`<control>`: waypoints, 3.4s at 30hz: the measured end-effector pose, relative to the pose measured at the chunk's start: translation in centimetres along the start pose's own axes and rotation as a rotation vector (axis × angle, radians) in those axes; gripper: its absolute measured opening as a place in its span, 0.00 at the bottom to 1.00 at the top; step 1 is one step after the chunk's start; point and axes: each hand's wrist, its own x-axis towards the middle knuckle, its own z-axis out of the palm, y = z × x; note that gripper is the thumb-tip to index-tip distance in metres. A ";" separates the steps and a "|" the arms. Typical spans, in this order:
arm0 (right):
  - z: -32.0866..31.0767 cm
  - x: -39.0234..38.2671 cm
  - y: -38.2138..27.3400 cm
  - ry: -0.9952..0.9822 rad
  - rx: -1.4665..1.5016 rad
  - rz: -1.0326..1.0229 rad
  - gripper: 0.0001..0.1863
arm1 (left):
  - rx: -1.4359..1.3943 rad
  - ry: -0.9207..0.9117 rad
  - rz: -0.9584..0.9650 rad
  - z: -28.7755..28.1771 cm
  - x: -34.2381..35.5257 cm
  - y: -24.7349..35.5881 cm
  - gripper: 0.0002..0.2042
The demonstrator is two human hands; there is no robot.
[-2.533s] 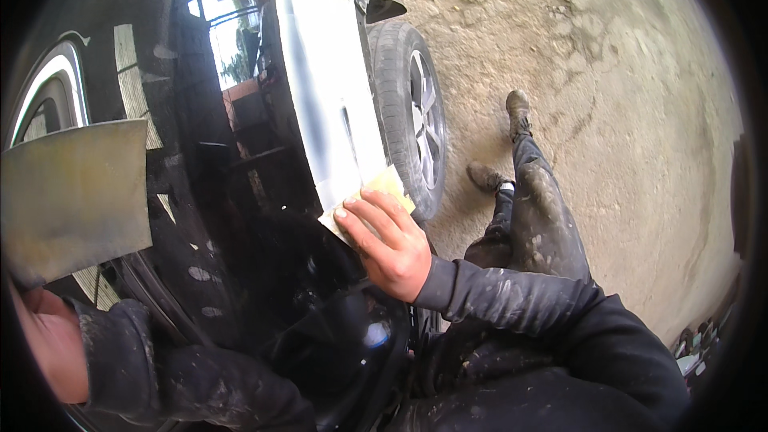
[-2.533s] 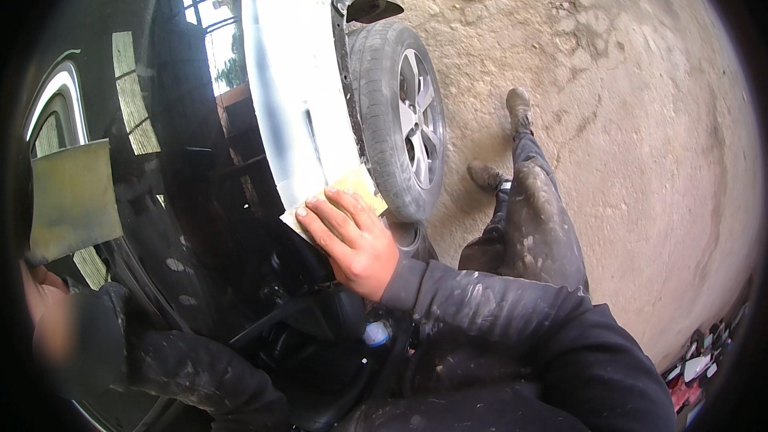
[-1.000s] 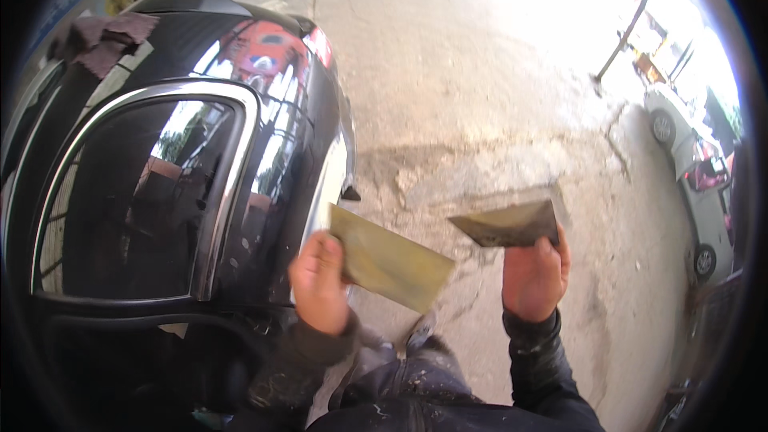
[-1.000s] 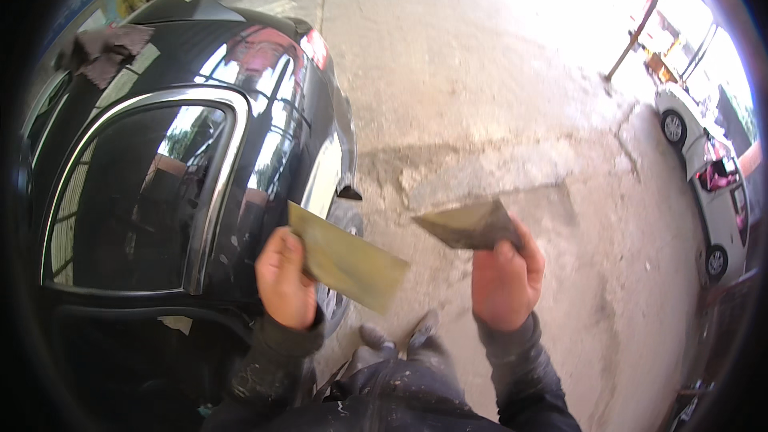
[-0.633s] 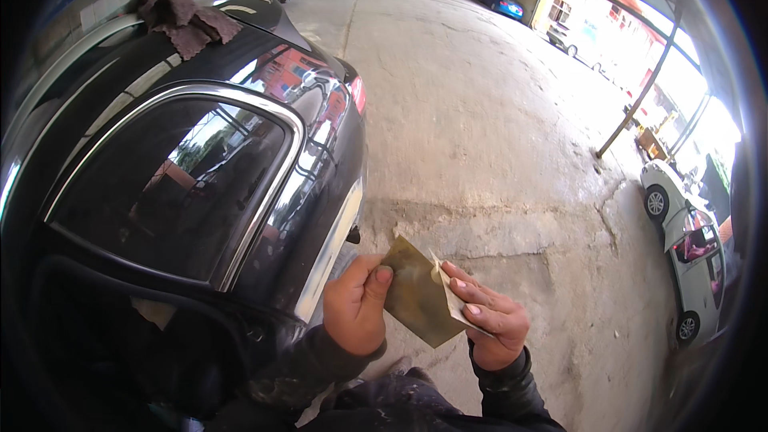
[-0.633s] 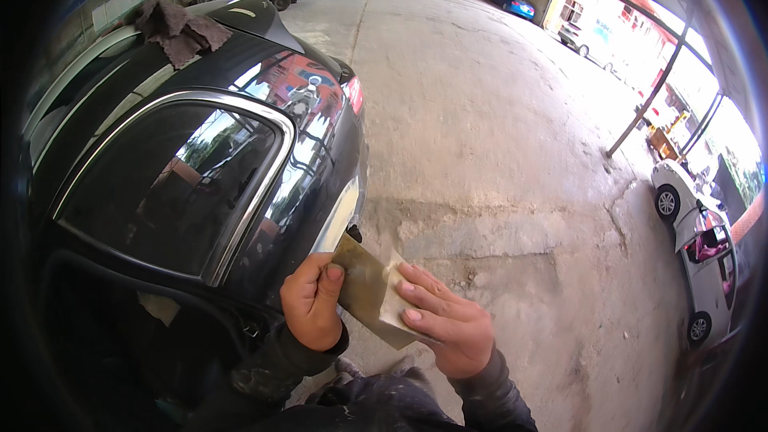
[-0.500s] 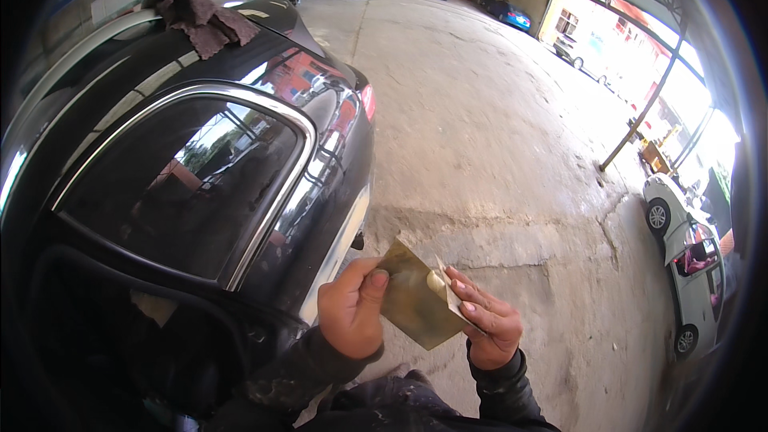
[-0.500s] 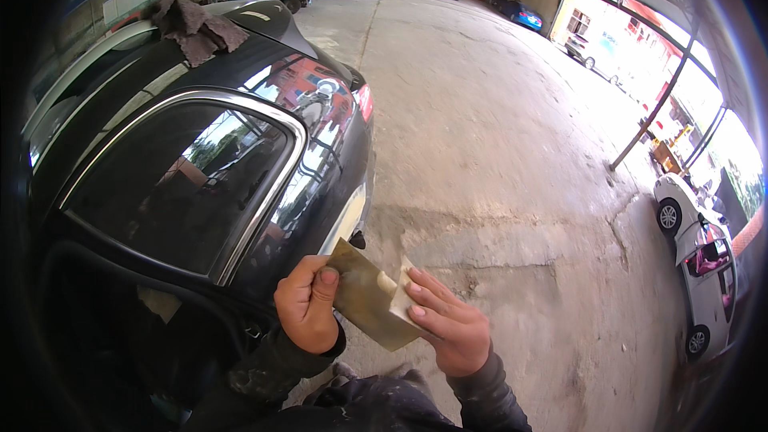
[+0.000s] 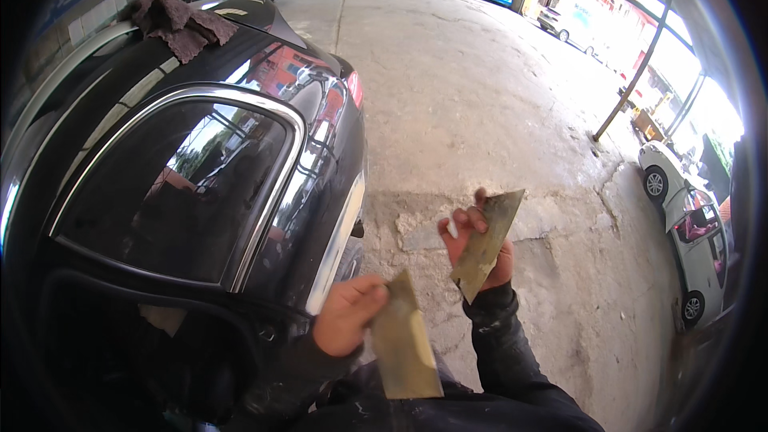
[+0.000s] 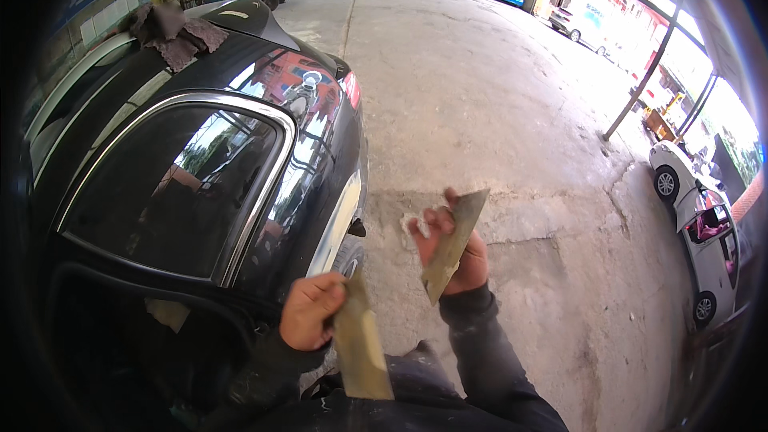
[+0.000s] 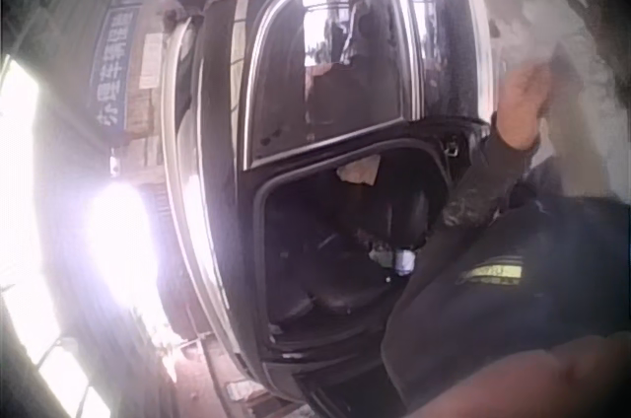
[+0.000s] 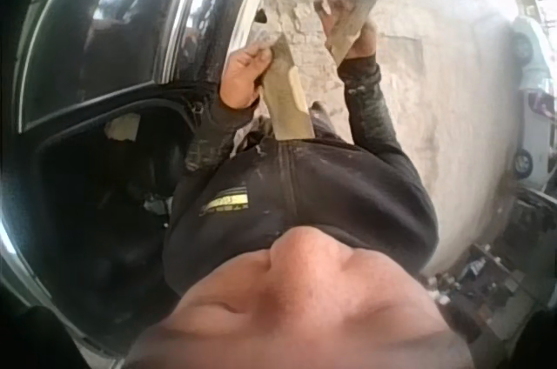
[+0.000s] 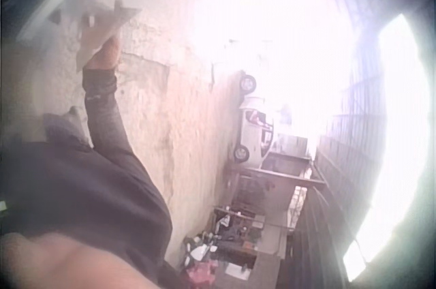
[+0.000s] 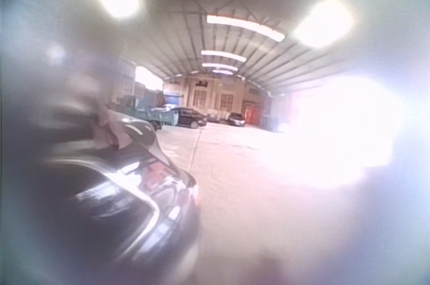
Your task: The person applies beige body filler to the rear quarter panel of a black car using a metal spreader. They repeatedly spread and smooth the filler over the damaged area, working around the wheel arch and lower panel edge.
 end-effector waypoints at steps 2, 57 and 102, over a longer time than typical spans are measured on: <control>2.1 0.8 1.6 -0.112 0.109 0.100 0.24 | 0.178 -0.099 0.083 1.3 0.2 -0.8 0.12; 2.9 -5.0 4.9 -0.188 -0.481 0.324 0.32 | 0.312 0.148 0.262 2.9 -2.2 2.5 0.12; -21.9 -3.3 4.9 0.703 -0.158 0.230 0.15 | 0.921 0.885 0.712 -9.4 0.0 2.1 0.12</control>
